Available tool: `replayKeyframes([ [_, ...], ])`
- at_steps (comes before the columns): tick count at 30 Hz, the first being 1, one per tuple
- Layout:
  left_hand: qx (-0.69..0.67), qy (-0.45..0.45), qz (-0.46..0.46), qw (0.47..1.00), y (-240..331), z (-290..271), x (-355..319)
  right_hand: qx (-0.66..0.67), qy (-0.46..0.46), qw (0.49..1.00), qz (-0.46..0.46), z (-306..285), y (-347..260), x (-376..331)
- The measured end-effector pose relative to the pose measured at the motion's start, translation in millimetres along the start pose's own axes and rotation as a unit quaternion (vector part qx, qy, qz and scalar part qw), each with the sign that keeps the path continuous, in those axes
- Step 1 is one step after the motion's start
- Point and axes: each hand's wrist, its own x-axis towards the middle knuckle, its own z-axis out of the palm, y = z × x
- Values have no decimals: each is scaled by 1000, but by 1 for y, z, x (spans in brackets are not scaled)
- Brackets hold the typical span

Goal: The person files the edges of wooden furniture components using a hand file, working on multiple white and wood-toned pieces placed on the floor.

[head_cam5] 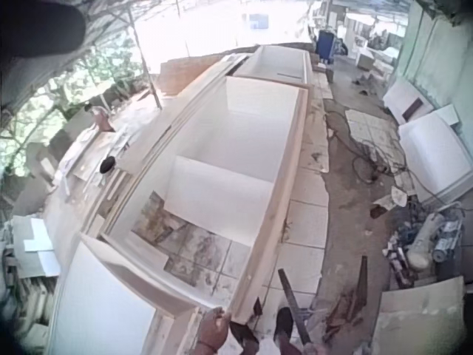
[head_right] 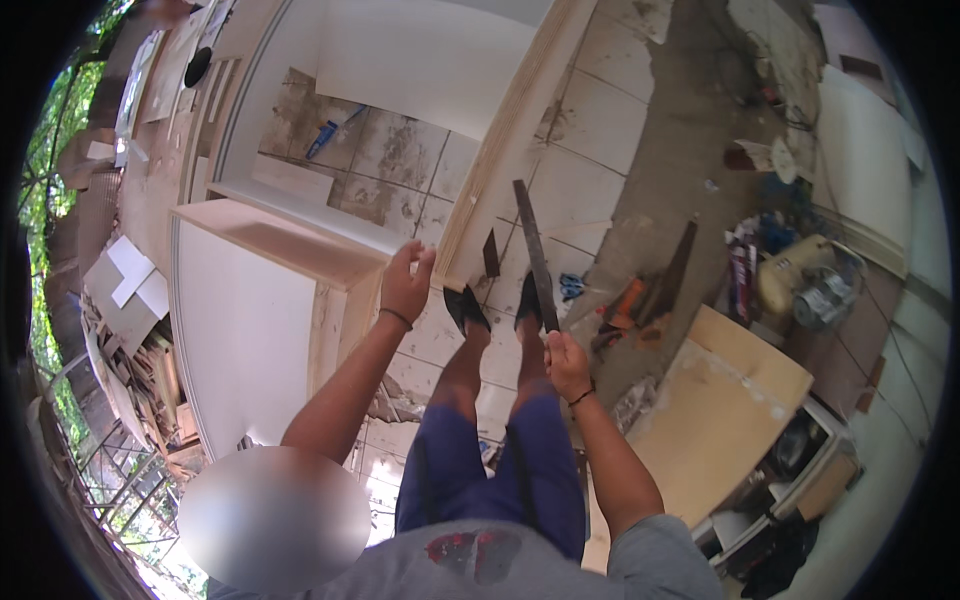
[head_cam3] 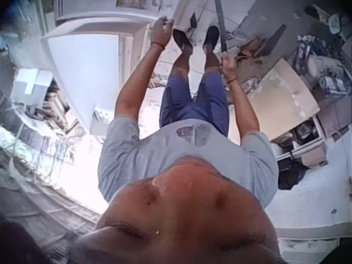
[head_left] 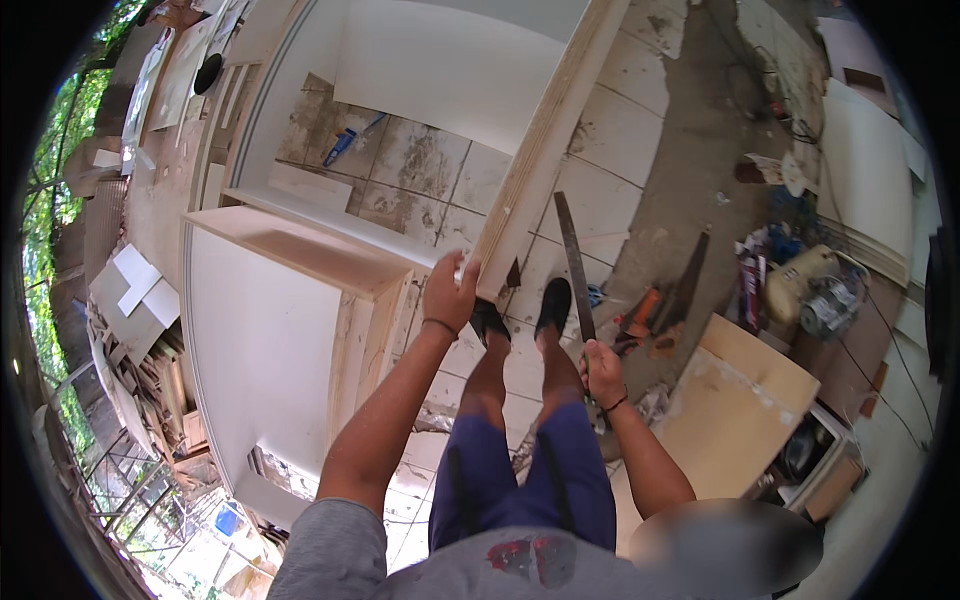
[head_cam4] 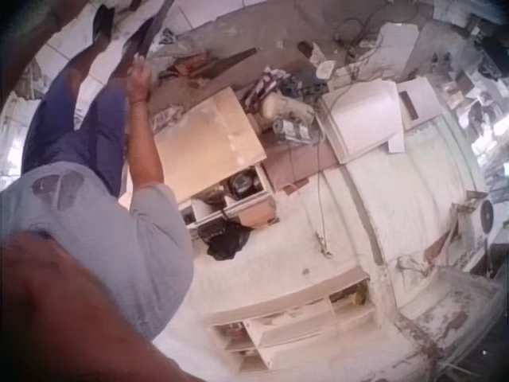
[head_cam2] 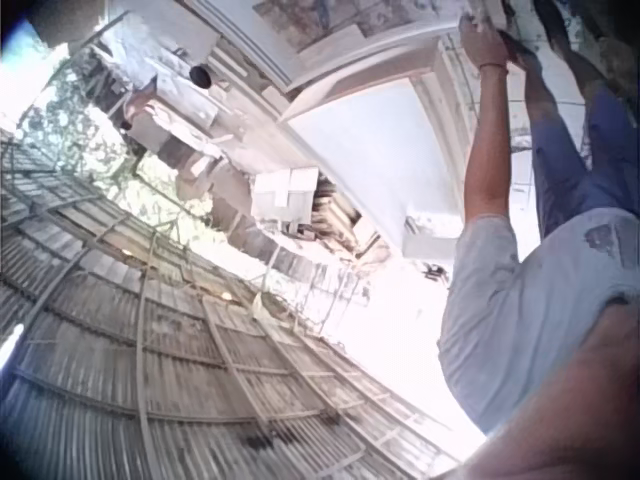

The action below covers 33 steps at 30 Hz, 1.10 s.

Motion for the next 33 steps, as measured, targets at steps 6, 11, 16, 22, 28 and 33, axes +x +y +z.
replayKeyframes([
  [6,31,105,177,978,-4,76,161,-97,-27,986,-131,25,20,117],
  [11,82,177,212,958,22,141,227,-186,-22,971,-150,18,-10,136],
  [16,150,28,80,985,12,142,239,-215,-3,967,-135,32,11,147],
  [22,202,151,136,958,-27,78,280,-242,-38,948,-201,73,-19,183],
  [28,122,118,120,978,7,120,244,-228,-31,958,-169,33,-11,155],
  [33,195,110,135,965,-7,123,235,-252,-27,951,-175,35,0,154],
])
